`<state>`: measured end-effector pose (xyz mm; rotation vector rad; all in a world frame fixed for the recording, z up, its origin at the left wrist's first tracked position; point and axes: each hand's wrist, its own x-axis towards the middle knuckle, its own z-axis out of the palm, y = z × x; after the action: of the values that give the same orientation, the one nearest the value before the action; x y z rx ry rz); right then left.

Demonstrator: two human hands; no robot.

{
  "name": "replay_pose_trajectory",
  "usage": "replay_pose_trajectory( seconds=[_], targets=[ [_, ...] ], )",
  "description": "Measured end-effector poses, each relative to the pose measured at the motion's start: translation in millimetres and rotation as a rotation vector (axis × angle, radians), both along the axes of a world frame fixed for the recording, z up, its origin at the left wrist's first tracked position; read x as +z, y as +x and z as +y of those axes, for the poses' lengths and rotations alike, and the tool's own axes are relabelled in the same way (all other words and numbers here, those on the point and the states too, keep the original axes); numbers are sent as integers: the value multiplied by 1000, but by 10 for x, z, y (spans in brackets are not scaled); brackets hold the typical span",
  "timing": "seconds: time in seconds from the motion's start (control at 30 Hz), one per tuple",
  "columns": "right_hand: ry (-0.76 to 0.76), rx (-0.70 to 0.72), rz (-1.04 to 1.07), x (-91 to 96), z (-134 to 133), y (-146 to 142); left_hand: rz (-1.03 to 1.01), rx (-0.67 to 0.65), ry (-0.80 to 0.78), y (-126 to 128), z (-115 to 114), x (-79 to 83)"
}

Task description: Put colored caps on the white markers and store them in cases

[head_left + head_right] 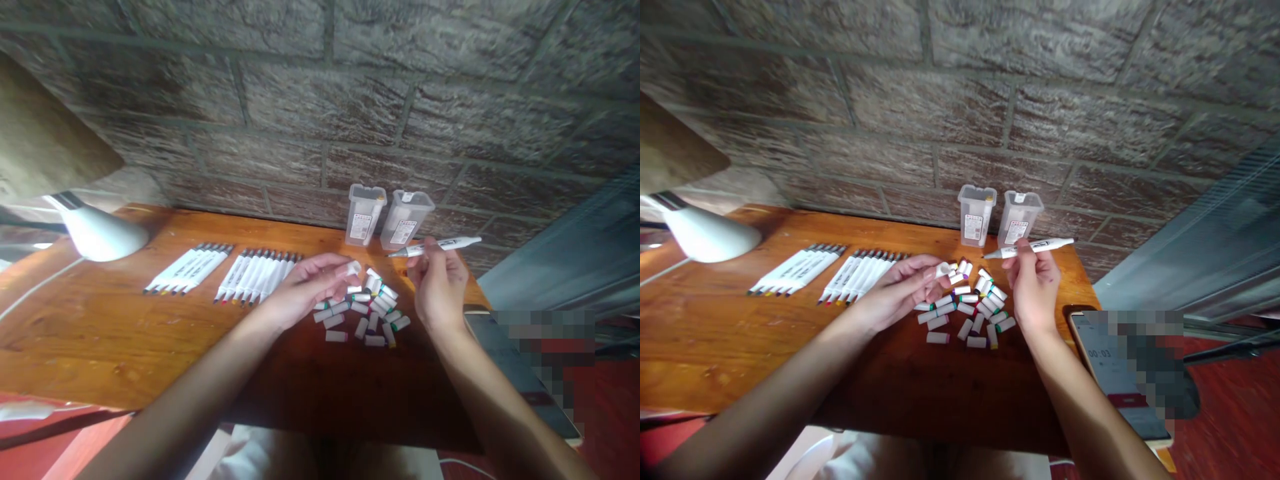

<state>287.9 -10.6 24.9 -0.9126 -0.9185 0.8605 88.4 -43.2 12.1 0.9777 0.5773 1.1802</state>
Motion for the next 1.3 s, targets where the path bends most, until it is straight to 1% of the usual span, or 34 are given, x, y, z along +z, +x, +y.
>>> replay_pose_trajectory(
  seconds=[0.17,0.4,0.63,0.77,0.9,1.0,1.07,1.13,1.23,1.3],
  targets=[
    [-17,1,43,9,-7,-3,30,26,25,-12,-8,-14],
    [-7,5,51,12,6,1,127,89,0,-28,11,-43],
    [-8,-41,61,-7,26,30,165,61,64,4,-2,-45],
    [-18,-77,44,-24,45,37,194,70,79,2,-9,-37],
    [-3,-108,50,-11,49,25,263,70,101,-3,8,-68],
    [-5,-96,49,10,30,13,300,48,158,11,14,-101],
    [-22,-94,28,18,17,5,349,23,214,22,6,-113],
    [-39,-103,14,20,9,-4,448,4,256,24,-11,-111],
    [-44,-122,7,17,8,-16,615,13,250,6,-43,-89],
    [-34,-123,13,15,10,-19,664,25,236,-11,-57,-73]
  ],
)
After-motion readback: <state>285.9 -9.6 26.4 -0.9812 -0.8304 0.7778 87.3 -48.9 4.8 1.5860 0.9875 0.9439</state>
